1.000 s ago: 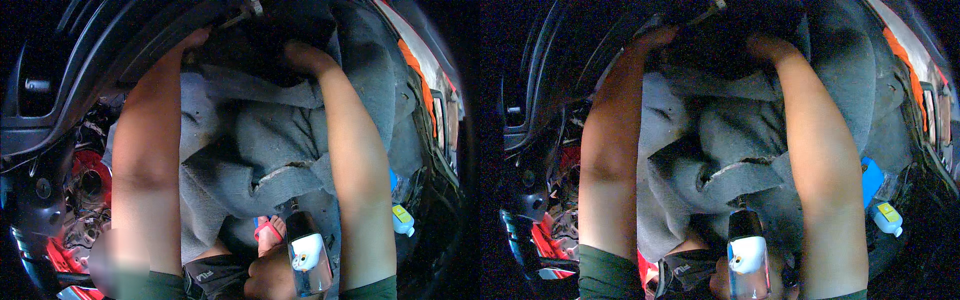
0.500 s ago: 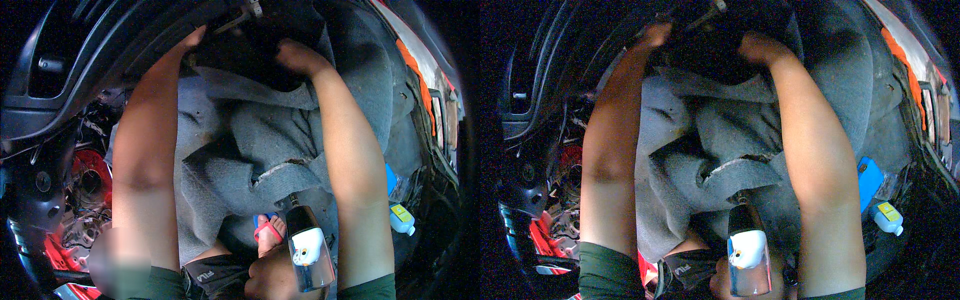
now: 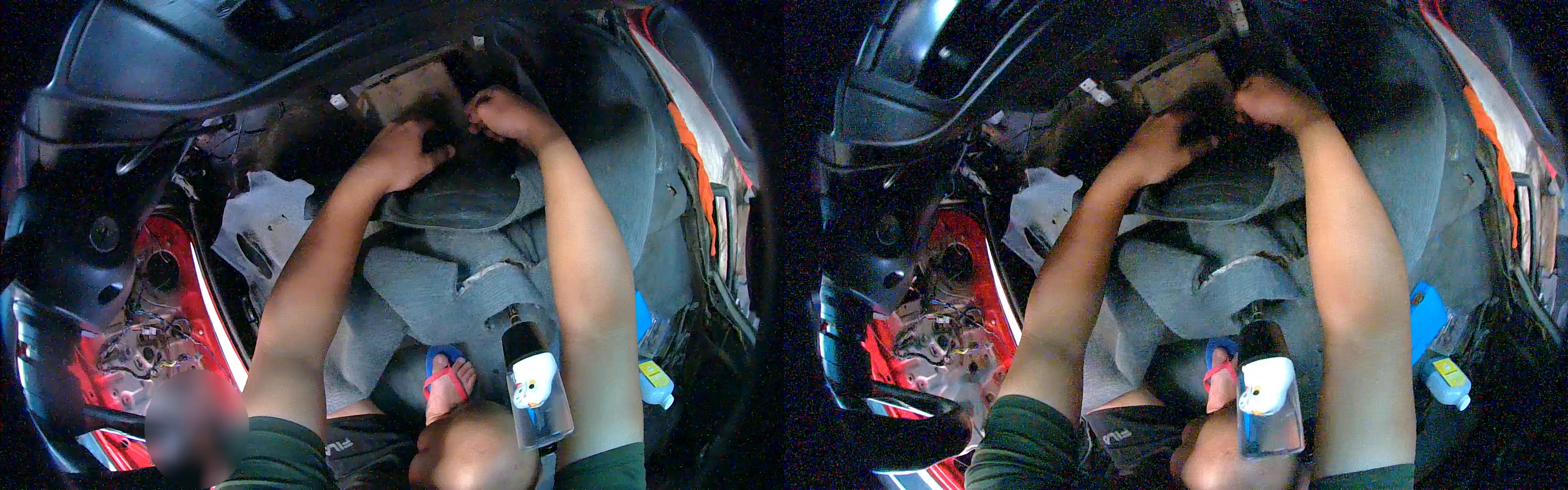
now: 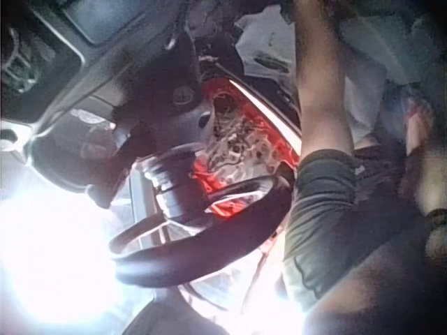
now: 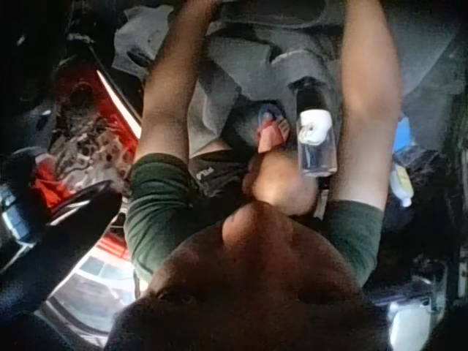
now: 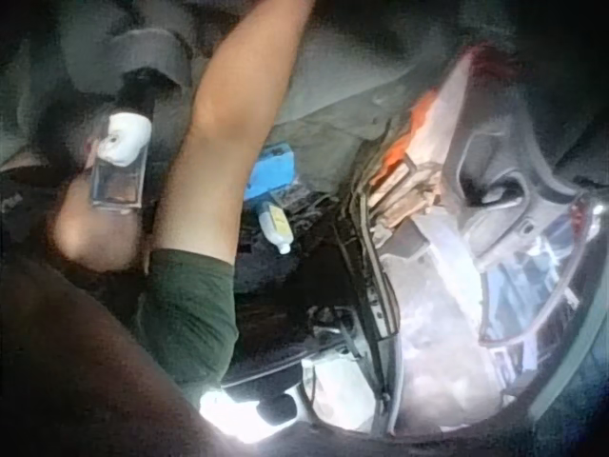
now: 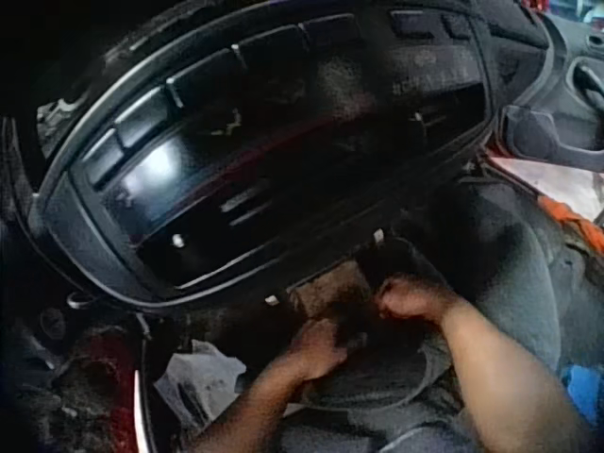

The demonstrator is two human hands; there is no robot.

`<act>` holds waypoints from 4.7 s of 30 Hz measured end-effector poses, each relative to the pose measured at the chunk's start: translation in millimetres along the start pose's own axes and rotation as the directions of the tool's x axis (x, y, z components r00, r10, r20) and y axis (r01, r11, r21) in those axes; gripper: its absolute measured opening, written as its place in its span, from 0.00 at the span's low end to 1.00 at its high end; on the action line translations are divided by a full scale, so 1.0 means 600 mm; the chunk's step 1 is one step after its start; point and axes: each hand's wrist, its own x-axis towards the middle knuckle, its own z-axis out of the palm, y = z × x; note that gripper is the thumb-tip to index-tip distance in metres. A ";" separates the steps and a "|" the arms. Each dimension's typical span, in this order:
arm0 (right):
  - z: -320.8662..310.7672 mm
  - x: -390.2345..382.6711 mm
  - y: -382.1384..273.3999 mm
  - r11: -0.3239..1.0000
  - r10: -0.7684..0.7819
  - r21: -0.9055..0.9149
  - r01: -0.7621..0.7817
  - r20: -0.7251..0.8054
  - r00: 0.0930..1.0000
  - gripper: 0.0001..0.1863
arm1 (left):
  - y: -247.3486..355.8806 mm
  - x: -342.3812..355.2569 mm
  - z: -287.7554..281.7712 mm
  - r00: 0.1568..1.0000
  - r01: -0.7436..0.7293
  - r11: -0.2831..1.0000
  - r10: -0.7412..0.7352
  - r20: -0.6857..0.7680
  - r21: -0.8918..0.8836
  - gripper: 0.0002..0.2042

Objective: The person removes the floor carpet from the driver's side of a car. They use a socket wrench to remove fasteners securing the carpet, then pull up the carpet and underlying sound-deadening material to expose the metal floor pan and wiring.

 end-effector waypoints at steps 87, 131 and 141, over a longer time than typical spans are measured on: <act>-0.052 0.062 0.033 0.017 -0.057 0.967 0.254 -0.252 0.966 0.17 | 0.011 0.122 -0.063 0.937 -0.061 0.997 0.074 -0.341 0.048 0.24; 0.019 0.053 -0.002 -0.014 -0.162 0.996 0.091 -0.092 0.982 0.19 | -0.034 0.111 -0.008 0.937 -0.103 0.347 -0.281 -0.208 -0.932 0.06; 0.027 0.063 0.011 -0.033 -0.155 0.995 0.090 -0.094 0.983 0.15 | -0.033 0.110 -0.006 0.967 -0.111 0.342 -0.181 -0.181 -0.933 0.15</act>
